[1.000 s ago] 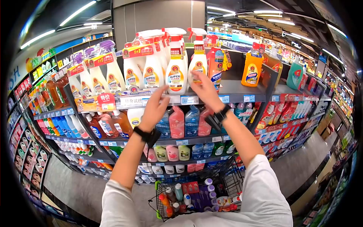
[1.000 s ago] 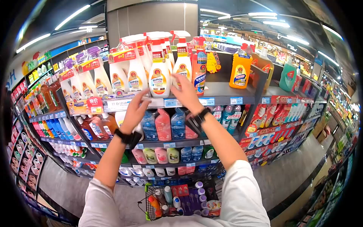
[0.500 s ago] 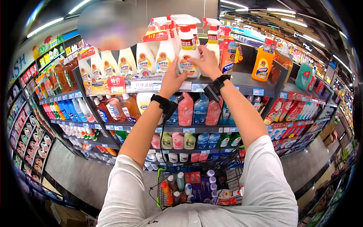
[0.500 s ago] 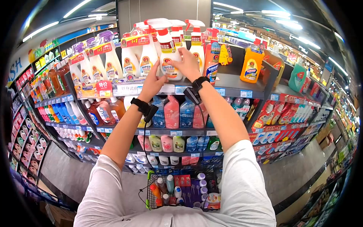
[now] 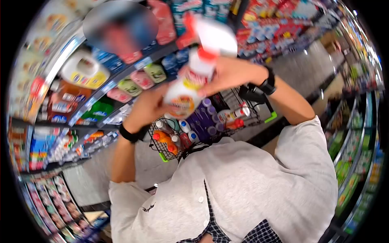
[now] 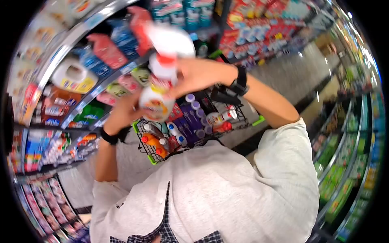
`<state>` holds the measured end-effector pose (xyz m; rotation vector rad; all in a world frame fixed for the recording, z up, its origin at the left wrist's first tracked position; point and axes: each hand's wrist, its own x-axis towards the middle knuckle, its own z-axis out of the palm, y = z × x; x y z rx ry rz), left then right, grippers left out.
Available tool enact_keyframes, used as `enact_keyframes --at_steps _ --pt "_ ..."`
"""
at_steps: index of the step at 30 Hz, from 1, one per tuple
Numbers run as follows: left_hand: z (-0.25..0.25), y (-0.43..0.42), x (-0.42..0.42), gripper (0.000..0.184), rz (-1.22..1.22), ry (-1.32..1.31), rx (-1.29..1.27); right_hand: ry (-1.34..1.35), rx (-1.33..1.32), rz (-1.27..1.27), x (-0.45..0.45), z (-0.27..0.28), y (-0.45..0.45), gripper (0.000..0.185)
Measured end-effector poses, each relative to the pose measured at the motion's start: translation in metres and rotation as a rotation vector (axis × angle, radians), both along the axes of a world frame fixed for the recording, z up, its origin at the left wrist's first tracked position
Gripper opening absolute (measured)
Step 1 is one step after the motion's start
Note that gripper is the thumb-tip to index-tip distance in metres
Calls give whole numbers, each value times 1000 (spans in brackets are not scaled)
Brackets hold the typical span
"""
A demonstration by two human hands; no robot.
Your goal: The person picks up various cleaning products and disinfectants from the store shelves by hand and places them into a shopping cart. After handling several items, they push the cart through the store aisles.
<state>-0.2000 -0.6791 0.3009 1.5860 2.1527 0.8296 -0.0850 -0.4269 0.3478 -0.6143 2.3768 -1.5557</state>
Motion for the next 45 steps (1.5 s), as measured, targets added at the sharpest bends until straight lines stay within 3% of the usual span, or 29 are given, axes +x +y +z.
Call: enact_keyframes --at_steps 1,2,3,4,5,8,10,12,14,17,18,19,21,22,25,26,28,29,31,32,34,36,37,38,39,42,43,45 --pt "-22 10 13 48 -75 -71 -34 122 48 -29 15 -48 10 53" --pt "-52 21 18 47 -113 -100 -99 69 -70 -69 34 -76 15 52" --pt "-77 32 25 45 -128 -225 -138 -124 -94 -215 54 -104 16 49" --pt "-107 43 28 45 -133 -252 -169 -354 -291 -342 68 -137 19 48" --pt "-140 56 31 44 -135 -277 -196 -260 -366 -451 79 -175 23 44" --pt "-241 93 49 48 40 -131 -166 -259 -373 -714 90 -245 35 45" --pt "-318 111 57 47 -63 -220 -237 -330 -256 -883 93 -300 46 52" --pt "-331 138 74 46 -162 -312 -302 -348 -241 -931 94 -341 58 54" --pt "-335 169 106 53 696 -1666 -372 -337 -51 -1100 98 -377 64 55" --pt "-381 192 116 60 726 -1649 -296 -426 -38 -1139 95 -406 61 53" --pt "-397 197 112 57 590 -1826 -214 -420 -70 -1129 94 -417 58 54" --pt "-412 202 107 57 594 -1831 -218 -428 -69 -1128 94 -428 58 54" --pt "-404 207 107 50 676 -1818 -275 -361 -118 -1155 100 -441 52 60" --pt "-394 210 108 56 732 -1774 -270 -366 -116 -1154 104 -444 48 60" --pt "-423 213 106 61 639 -1719 -309 -299 -46 -1254 113 -475 40 49" --pt "-427 215 108 61 631 -1724 -297 -464 -223 -1307 120 -519 36 40" --pt "-431 220 112 73 506 -1656 -254 -775 -809 -1306 113 -407 33 18" --pt "-427 222 114 73 506 -1655 -233 -766 -797 -1295 118 -396 27 18" --pt "-410 226 114 63 411 -1545 -353 -1012 -715 -1064 121 -381 29 27" --pt "-401 222 112 66 407 -1453 -455 -925 -711 -1047 124 -389 26 22" --pt "-376 197 111 66 417 -1440 -313 -882 -758 -973 127 -381 25 16" --pt "-380 160 92 57 417 -1347 -276 -876 -788 -802 121 -370 29 24" --pt "-372 140 82 50 479 -1271 -277 -692 -731 -638 114 -358 28 24" --pt "-354 118 71 45 510 -1267 -226 -573 -637 -647 112 -397 27 20" --pt "-386 94 55 45 511 -1291 -127 -762 -692 -745 102 -379 22 16" --pt "-314 38 18 36 795 -1208 -59 -414 -601 -621 53 -371 17 15" --pt "-289 23 5 34 841 -1139 -21 -765 -697 -800 39 -327 9 17" --pt "-242 -11 -39 34 751 -766 139 -472 -646 -684 -7 -289 7 23"
